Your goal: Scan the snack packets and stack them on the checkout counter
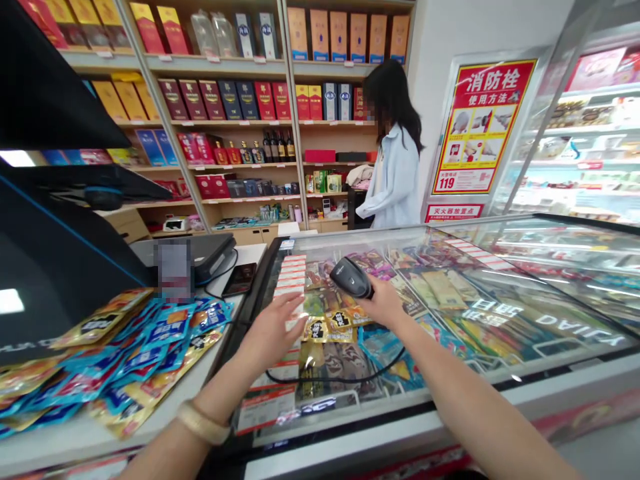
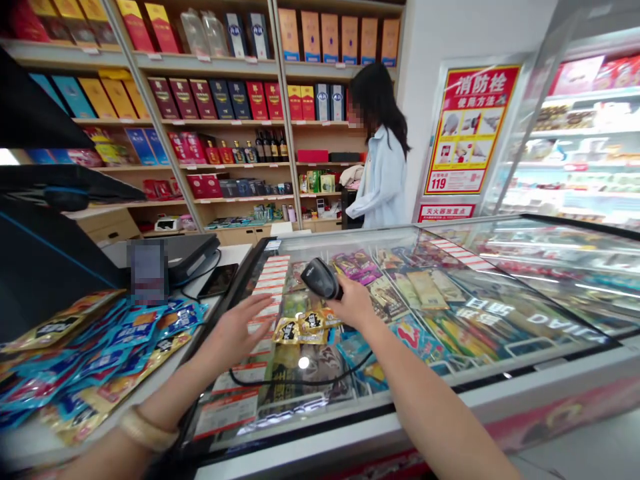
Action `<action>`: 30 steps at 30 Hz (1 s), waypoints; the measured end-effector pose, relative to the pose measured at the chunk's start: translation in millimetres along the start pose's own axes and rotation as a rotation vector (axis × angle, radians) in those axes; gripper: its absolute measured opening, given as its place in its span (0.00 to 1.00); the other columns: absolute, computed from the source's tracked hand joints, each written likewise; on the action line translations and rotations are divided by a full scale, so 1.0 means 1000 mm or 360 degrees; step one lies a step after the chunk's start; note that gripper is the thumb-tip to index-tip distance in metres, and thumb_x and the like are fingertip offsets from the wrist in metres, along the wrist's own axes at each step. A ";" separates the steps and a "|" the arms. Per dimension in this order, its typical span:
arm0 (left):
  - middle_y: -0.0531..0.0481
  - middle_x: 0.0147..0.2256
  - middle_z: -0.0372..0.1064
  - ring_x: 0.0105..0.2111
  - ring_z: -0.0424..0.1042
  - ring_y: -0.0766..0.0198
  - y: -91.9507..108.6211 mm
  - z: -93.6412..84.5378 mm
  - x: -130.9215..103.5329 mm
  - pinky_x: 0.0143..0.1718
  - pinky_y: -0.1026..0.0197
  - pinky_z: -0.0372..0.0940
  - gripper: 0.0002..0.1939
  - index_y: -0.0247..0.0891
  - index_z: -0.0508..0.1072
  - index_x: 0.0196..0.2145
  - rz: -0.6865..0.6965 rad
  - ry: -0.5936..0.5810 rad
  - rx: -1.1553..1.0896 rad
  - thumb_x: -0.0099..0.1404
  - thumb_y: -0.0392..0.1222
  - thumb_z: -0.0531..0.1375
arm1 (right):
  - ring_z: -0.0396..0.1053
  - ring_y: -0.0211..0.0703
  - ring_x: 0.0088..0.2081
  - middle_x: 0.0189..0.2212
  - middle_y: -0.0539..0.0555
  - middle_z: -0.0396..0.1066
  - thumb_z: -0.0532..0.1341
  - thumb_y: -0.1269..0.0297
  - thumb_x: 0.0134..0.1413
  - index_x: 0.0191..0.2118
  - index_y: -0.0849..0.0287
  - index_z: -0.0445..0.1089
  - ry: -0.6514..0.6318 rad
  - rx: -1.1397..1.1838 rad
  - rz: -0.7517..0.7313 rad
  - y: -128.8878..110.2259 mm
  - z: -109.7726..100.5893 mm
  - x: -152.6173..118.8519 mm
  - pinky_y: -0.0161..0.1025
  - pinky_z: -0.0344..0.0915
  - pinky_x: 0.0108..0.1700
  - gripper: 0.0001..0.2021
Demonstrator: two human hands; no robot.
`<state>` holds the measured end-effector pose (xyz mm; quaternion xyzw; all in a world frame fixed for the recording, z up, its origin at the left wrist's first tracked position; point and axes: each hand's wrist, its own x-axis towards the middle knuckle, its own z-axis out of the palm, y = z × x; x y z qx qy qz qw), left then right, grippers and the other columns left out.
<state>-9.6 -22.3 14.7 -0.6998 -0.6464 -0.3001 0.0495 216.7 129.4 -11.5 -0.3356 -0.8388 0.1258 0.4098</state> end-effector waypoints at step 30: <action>0.46 0.30 0.77 0.31 0.73 0.58 -0.012 0.051 0.032 0.32 0.60 0.67 0.18 0.35 0.77 0.37 -0.0943 0.0336 -0.0924 0.57 0.50 0.57 | 0.70 0.45 0.29 0.28 0.53 0.74 0.62 0.60 0.44 0.37 0.58 0.71 0.0175 0.0184 -0.0057 0.009 -0.003 0.004 0.36 0.61 0.32 0.12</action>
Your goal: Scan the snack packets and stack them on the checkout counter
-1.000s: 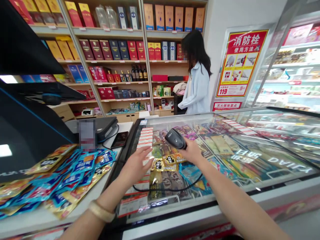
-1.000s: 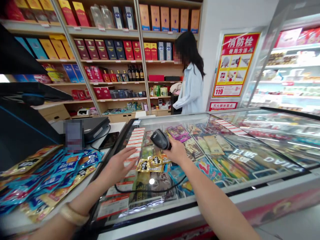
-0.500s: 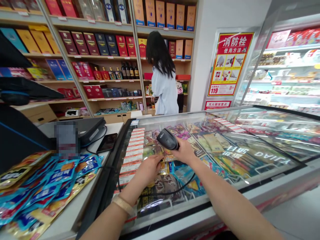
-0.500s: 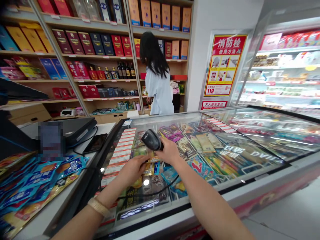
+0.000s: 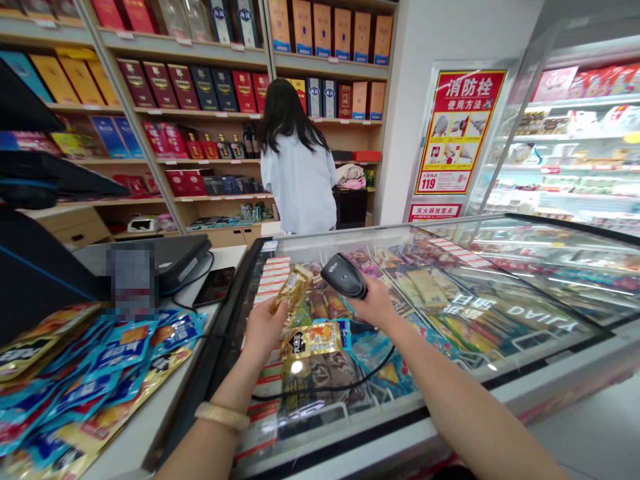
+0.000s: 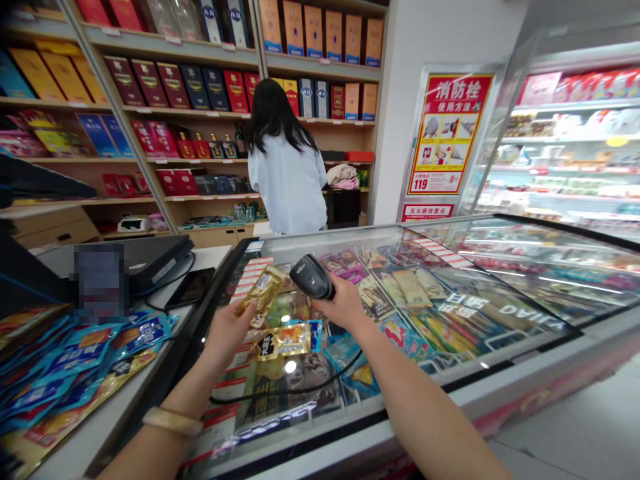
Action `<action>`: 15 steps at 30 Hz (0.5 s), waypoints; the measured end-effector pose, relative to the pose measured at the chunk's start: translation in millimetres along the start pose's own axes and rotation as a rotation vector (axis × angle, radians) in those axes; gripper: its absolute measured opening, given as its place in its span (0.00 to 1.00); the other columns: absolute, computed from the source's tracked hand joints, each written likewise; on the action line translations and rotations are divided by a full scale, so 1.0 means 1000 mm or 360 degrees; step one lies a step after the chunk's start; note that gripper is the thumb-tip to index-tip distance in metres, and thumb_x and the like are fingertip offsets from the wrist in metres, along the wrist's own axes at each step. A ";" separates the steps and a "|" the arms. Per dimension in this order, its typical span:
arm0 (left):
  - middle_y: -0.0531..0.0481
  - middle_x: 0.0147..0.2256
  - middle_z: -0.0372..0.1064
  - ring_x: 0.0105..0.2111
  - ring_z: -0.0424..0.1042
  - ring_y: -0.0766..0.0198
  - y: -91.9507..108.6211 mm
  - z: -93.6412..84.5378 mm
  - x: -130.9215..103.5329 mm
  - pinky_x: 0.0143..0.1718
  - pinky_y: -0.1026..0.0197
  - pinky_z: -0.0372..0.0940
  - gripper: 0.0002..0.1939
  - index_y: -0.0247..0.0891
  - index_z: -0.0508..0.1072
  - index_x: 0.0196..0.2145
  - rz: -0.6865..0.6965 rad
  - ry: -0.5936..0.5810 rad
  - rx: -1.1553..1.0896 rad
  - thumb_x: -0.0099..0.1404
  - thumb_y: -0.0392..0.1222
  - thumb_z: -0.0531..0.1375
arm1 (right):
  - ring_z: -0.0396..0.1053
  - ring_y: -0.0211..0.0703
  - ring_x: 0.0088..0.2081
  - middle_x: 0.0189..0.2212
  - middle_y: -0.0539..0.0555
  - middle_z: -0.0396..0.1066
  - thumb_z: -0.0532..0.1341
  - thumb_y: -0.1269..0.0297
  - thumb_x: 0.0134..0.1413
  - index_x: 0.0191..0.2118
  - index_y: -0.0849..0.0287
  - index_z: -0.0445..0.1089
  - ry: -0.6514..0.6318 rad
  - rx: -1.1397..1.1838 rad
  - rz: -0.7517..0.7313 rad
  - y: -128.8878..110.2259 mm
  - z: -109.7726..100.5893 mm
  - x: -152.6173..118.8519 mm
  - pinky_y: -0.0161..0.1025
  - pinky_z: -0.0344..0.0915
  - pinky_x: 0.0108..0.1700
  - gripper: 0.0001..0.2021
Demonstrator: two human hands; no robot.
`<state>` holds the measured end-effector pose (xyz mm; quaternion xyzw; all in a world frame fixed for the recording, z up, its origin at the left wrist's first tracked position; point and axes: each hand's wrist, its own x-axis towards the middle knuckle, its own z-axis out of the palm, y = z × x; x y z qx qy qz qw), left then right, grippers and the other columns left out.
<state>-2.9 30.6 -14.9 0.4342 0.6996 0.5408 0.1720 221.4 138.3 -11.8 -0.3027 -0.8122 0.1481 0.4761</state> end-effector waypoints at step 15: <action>0.48 0.30 0.75 0.26 0.70 0.63 -0.002 0.001 0.000 0.25 0.63 0.66 0.23 0.32 0.77 0.40 -0.0240 0.0086 -0.0480 0.49 0.50 0.62 | 0.73 0.46 0.35 0.33 0.53 0.77 0.68 0.58 0.45 0.38 0.57 0.73 -0.0334 0.0075 -0.0066 -0.012 0.002 -0.003 0.37 0.64 0.36 0.14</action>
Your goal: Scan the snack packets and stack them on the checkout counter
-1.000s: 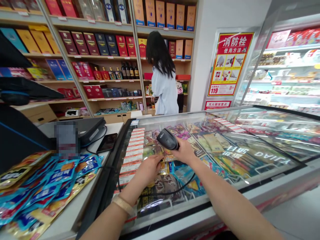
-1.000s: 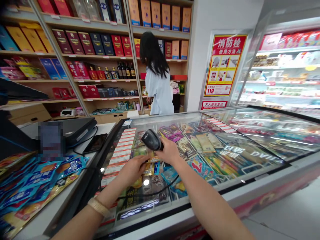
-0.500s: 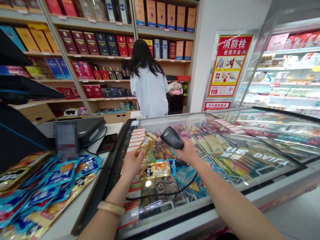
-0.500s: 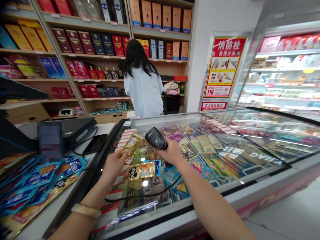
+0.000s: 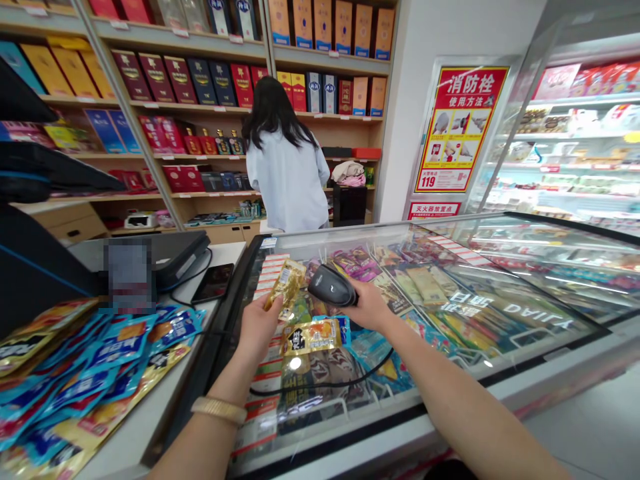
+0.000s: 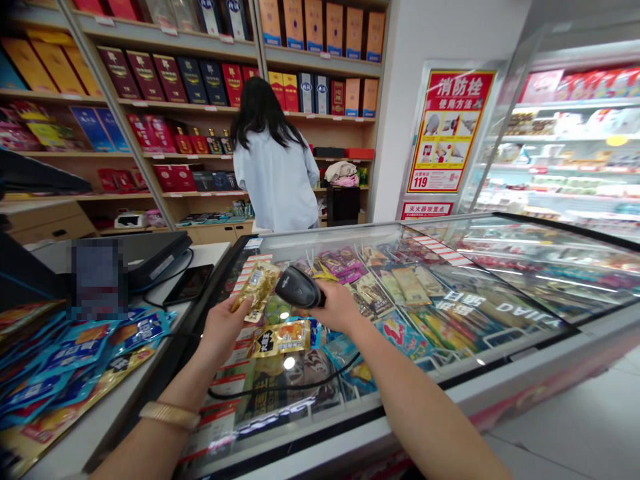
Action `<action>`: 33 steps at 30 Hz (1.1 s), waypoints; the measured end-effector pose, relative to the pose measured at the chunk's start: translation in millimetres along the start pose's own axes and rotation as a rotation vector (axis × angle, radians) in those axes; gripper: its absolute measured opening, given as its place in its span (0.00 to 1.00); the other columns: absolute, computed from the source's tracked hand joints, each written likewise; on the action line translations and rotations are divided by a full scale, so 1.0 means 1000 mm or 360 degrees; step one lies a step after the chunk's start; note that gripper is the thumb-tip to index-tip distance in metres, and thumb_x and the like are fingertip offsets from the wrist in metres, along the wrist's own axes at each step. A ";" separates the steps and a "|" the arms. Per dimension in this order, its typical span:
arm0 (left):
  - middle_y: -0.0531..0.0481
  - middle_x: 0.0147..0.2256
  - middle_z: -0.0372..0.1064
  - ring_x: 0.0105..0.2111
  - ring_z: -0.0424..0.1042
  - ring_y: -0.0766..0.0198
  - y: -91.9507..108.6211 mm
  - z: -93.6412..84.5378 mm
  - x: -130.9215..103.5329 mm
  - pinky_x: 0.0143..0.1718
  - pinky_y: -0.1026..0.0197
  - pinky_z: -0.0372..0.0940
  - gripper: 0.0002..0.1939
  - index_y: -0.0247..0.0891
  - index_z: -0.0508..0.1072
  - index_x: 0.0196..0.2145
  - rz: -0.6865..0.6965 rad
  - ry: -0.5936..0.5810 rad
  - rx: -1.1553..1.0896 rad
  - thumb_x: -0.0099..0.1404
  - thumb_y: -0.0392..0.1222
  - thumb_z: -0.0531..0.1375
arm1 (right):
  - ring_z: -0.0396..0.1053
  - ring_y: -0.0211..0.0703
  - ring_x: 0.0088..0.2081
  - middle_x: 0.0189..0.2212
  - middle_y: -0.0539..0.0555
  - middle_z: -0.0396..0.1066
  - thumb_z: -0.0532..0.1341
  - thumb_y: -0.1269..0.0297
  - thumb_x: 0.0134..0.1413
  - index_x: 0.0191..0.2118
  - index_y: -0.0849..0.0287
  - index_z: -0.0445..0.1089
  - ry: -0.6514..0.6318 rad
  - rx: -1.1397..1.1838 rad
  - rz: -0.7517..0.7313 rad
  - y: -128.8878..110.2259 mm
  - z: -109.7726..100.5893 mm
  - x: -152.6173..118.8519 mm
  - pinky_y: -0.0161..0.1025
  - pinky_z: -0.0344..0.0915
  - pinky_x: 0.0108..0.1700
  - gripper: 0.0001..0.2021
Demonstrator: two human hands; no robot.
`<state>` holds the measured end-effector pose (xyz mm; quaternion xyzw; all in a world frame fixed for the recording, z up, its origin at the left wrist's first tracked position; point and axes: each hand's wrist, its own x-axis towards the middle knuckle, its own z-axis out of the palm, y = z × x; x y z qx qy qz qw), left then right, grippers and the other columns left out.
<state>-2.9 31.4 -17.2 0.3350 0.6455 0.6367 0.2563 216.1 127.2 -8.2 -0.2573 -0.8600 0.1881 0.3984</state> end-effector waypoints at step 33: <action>0.46 0.37 0.78 0.38 0.75 0.54 0.001 -0.004 -0.001 0.42 0.57 0.66 0.21 0.36 0.78 0.40 0.0358 -0.0006 0.0512 0.56 0.51 0.56 | 0.74 0.49 0.38 0.35 0.54 0.77 0.70 0.54 0.43 0.40 0.57 0.73 -0.0160 0.0025 0.0082 -0.003 0.000 0.002 0.39 0.66 0.39 0.18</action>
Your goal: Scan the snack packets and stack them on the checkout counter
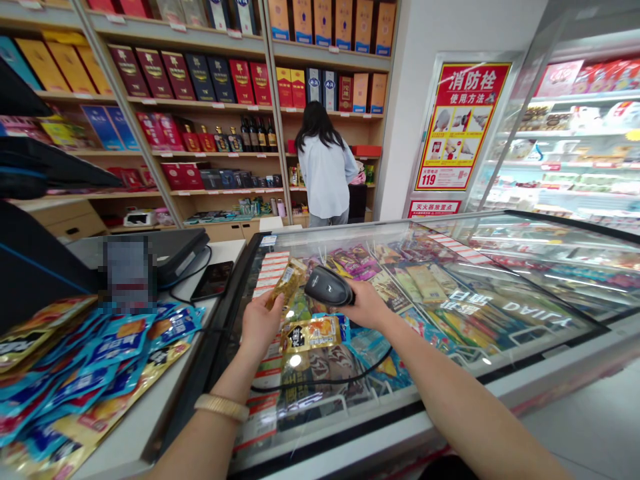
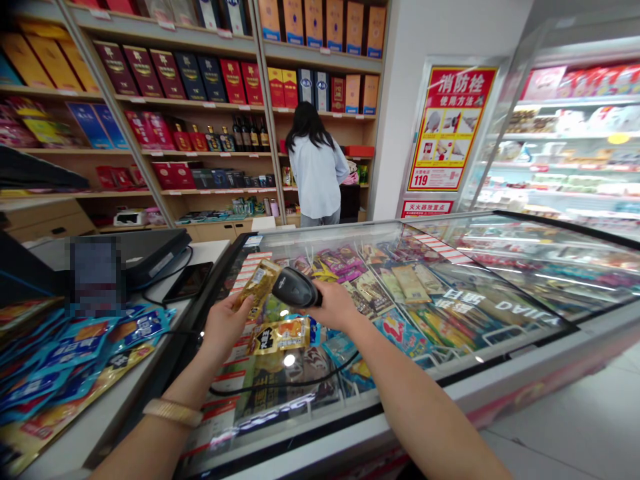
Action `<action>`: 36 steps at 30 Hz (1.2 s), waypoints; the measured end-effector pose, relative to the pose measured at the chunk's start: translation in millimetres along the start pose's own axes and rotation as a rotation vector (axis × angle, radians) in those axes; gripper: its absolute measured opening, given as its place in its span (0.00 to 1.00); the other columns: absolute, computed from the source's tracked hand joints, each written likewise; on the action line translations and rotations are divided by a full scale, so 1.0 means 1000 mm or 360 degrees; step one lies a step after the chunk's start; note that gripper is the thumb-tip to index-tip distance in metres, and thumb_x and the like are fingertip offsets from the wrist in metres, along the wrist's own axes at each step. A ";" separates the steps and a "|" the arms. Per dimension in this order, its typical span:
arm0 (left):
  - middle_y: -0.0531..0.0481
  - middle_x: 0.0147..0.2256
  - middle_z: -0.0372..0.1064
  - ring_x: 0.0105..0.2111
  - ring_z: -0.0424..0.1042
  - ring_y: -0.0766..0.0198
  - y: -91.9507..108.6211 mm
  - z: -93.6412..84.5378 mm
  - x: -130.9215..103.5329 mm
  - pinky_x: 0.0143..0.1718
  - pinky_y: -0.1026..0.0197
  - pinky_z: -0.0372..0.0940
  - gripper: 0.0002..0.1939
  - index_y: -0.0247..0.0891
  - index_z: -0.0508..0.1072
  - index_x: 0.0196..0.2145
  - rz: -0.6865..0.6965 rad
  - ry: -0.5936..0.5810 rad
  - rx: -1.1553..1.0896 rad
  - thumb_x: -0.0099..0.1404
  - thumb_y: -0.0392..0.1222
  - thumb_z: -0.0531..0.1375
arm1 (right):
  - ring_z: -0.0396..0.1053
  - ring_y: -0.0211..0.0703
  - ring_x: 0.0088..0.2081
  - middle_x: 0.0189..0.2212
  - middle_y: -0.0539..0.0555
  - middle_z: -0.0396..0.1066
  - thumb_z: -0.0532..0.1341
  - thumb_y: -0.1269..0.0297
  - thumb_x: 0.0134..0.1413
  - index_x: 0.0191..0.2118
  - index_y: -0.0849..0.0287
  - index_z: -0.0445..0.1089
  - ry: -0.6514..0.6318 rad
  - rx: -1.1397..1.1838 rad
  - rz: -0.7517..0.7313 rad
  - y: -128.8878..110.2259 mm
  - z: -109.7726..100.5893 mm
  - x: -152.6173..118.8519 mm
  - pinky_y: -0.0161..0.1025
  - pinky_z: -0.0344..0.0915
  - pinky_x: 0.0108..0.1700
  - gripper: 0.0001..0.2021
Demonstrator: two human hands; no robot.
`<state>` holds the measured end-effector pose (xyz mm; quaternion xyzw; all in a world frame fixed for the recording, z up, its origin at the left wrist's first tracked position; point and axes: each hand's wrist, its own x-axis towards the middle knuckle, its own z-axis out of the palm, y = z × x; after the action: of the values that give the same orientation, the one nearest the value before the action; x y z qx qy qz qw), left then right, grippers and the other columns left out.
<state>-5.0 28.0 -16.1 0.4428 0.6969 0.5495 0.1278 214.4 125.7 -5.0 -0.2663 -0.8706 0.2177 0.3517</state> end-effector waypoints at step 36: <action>0.39 0.58 0.65 0.53 0.65 0.45 0.012 -0.262 -0.003 0.54 0.40 0.56 0.28 0.40 0.69 0.56 -0.0186 0.0225 0.1961 0.67 0.53 0.43 | 0.72 0.49 0.31 0.30 0.56 0.75 0.61 0.56 0.47 0.37 0.58 0.71 0.0311 -0.0274 -0.0154 0.021 0.005 -0.007 0.39 0.62 0.33 0.13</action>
<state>-172.5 -145.1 88.7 0.3589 0.9158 0.0664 -0.1678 221.8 136.3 -23.7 -0.2732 -0.8594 0.0981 0.4209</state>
